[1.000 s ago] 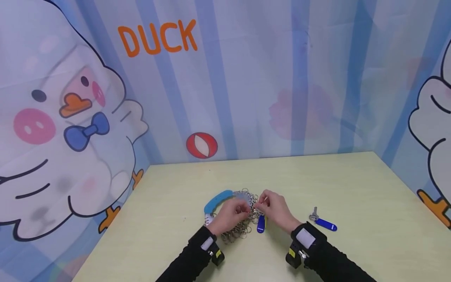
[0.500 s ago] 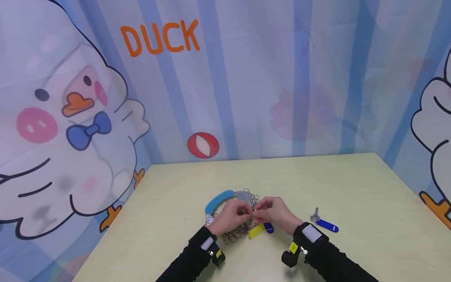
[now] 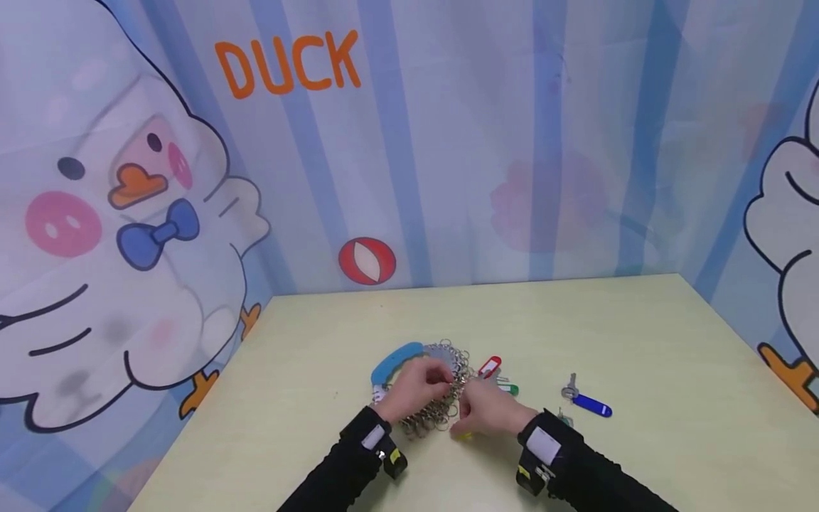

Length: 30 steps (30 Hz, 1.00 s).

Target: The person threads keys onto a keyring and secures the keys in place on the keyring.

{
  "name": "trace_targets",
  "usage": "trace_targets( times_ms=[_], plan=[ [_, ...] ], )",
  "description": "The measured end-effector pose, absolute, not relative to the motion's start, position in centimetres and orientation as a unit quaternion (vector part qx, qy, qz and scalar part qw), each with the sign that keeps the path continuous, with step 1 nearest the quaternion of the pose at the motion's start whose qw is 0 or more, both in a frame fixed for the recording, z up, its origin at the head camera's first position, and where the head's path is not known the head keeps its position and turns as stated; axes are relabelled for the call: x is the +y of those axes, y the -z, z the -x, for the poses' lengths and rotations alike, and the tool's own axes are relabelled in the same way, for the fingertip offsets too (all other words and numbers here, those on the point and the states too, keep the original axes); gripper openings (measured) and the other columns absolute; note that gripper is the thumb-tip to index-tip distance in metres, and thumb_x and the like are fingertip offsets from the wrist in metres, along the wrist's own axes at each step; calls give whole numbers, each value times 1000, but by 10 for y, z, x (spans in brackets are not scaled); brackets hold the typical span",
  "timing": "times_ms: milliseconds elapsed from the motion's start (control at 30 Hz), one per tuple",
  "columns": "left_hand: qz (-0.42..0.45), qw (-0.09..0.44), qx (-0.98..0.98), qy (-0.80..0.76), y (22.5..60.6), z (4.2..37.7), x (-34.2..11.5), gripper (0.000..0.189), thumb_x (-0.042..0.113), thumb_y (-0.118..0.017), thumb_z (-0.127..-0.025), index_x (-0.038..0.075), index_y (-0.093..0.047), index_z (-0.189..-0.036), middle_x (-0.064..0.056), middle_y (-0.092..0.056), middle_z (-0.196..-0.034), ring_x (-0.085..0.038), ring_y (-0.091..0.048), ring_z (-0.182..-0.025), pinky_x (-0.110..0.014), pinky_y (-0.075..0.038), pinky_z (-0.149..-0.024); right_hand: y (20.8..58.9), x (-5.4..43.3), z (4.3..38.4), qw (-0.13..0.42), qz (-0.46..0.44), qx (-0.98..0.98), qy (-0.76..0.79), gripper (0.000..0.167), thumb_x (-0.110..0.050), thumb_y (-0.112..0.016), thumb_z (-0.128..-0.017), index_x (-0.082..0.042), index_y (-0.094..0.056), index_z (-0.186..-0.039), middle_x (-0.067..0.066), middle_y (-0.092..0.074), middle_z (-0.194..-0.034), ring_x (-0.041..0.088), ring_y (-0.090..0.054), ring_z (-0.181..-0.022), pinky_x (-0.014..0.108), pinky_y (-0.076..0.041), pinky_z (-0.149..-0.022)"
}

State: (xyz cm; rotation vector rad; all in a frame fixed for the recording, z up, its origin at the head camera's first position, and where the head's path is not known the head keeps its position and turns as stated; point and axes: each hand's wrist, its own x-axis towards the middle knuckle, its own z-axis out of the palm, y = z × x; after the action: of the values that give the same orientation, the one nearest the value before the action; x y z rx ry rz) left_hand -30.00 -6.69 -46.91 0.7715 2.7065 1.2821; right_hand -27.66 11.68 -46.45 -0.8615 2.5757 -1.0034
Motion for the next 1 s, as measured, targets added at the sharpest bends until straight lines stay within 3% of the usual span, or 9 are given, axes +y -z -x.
trace_targets(
  times_ms=[167, 333, 467, 600, 700, 833, 1000],
  plan=[
    [-247, 22, 877, -411, 466, 301, -67, 9, -1, -63, -87, 4, -69, -92, -6, -69, -88, 1, -55, -72, -15, -48, -66, 468, 121, 284, 82, 263, 866, 417, 5, -8, -67, -83, -6, -66, -79, 0, -62, -74, 7, -51, -67, 20, -41, -60],
    [-240, 32, 872, -427, 464, 300, -68, 9, 0, -63, -89, 5, -69, -93, -8, -71, -94, 0, -58, -73, -14, -49, -65, 467, 128, 293, 121, 177, 792, 572, 24, -19, -53, -96, 2, -65, -95, 14, -66, -112, 17, -60, -101, 30, -47, -84],
    [-243, 30, 859, -450, 464, 300, -69, 7, 1, -63, -90, 4, -69, -93, -9, -71, -92, -5, -63, -72, -16, -51, -63, 466, 133, 297, 174, 152, 713, 662, 37, -24, -40, -101, 5, -61, -107, 11, -63, -112, 22, -59, -107, 36, -45, -95],
    [-244, 23, 848, -469, 466, 300, -70, 6, 0, -62, -90, 3, -67, -93, -9, -69, -88, -7, -63, -70, -17, -52, -63, 464, 132, 297, 180, 137, 696, 681, 35, -22, -40, -102, 8, -57, -108, 8, -61, -100, 21, -60, -91, 34, -48, -87],
    [-241, 22, 844, -478, 467, 300, -71, 6, -1, -61, -91, 2, -66, -92, -10, -68, -87, -9, -63, -70, -18, -52, -63, 466, 128, 296, 162, 139, 734, 645, 33, -22, -50, -100, 8, -59, -108, 8, -60, -91, 17, -59, -76, 31, -51, -73],
    [-236, 22, 842, -485, 468, 300, -71, 7, -1, -60, -91, 3, -66, -91, -12, -68, -86, -13, -63, -70, -18, -53, -63, 472, 124, 296, 127, 177, 785, 580, 29, -23, -61, -95, 3, -65, -106, 11, -62, -82, 13, -55, -65, 26, -45, -60],
    [-236, 15, 843, -482, 469, 301, -71, 6, 2, -61, -91, 5, -67, -90, -13, -69, -85, -14, -64, -68, -19, -53, -62, 474, 122, 295, 87, 208, 814, 535, 22, -21, -64, -93, -1, -68, -102, 10, -59, -69, 9, -50, -57, 23, -41, -53]
  ],
)
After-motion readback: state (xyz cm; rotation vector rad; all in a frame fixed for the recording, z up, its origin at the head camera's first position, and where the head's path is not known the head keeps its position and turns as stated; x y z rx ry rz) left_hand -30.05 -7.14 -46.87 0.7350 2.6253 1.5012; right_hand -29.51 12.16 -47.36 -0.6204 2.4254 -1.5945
